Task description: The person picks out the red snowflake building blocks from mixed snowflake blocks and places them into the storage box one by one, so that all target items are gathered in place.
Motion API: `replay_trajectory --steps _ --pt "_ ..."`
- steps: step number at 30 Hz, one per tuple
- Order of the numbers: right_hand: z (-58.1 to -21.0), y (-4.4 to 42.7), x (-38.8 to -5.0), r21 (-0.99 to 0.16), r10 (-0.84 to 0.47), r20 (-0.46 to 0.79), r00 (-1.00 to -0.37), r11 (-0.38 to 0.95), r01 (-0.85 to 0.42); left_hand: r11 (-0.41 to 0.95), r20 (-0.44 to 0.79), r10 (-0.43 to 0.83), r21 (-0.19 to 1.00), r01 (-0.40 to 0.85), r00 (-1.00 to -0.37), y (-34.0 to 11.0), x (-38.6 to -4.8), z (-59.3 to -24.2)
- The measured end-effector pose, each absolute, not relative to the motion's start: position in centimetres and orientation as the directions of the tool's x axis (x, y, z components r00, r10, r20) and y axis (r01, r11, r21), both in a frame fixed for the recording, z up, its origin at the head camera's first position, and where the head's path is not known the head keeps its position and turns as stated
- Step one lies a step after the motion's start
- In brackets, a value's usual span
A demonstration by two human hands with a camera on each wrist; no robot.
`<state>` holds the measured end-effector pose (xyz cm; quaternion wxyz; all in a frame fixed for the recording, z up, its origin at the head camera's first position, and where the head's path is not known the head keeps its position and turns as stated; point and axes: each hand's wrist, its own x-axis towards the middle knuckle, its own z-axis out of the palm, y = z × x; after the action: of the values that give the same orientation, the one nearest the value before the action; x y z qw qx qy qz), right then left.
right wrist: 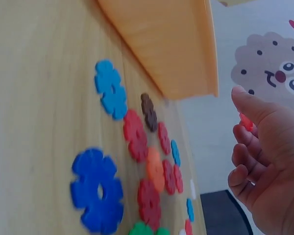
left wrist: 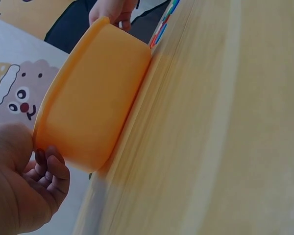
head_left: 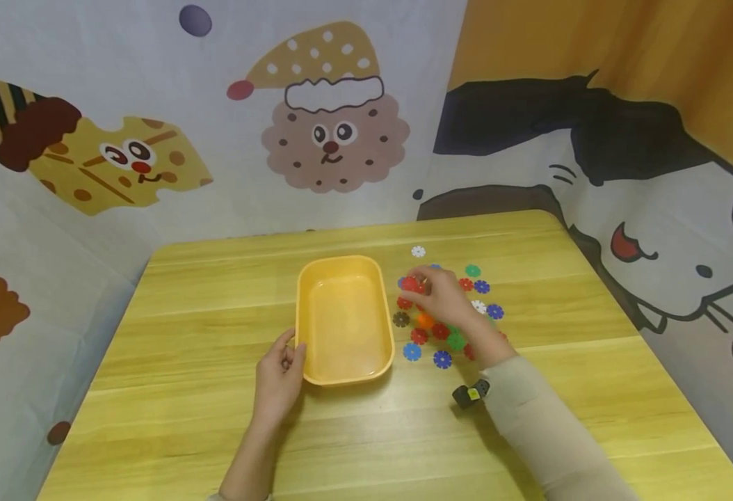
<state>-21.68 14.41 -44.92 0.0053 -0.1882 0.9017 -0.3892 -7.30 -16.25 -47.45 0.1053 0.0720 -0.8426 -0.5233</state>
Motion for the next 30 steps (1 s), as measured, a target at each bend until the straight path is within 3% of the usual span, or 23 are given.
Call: replay_trajectory --steps 14,30 --pt "-44.0 10.5 -22.0 -0.676 -0.459 0.255 -0.851 0.545 -0.496 0.438 0.111 -0.224 0.899 0.002 -0.968 -15.9 -7.5 -47.8" --pt "-43.5 6.9 -22.4 -0.636 -0.535 0.274 -0.799 0.523 -0.568 0.434 0.151 -0.208 0.9 0.048 -0.966 -16.1 -7.5 -48.1"
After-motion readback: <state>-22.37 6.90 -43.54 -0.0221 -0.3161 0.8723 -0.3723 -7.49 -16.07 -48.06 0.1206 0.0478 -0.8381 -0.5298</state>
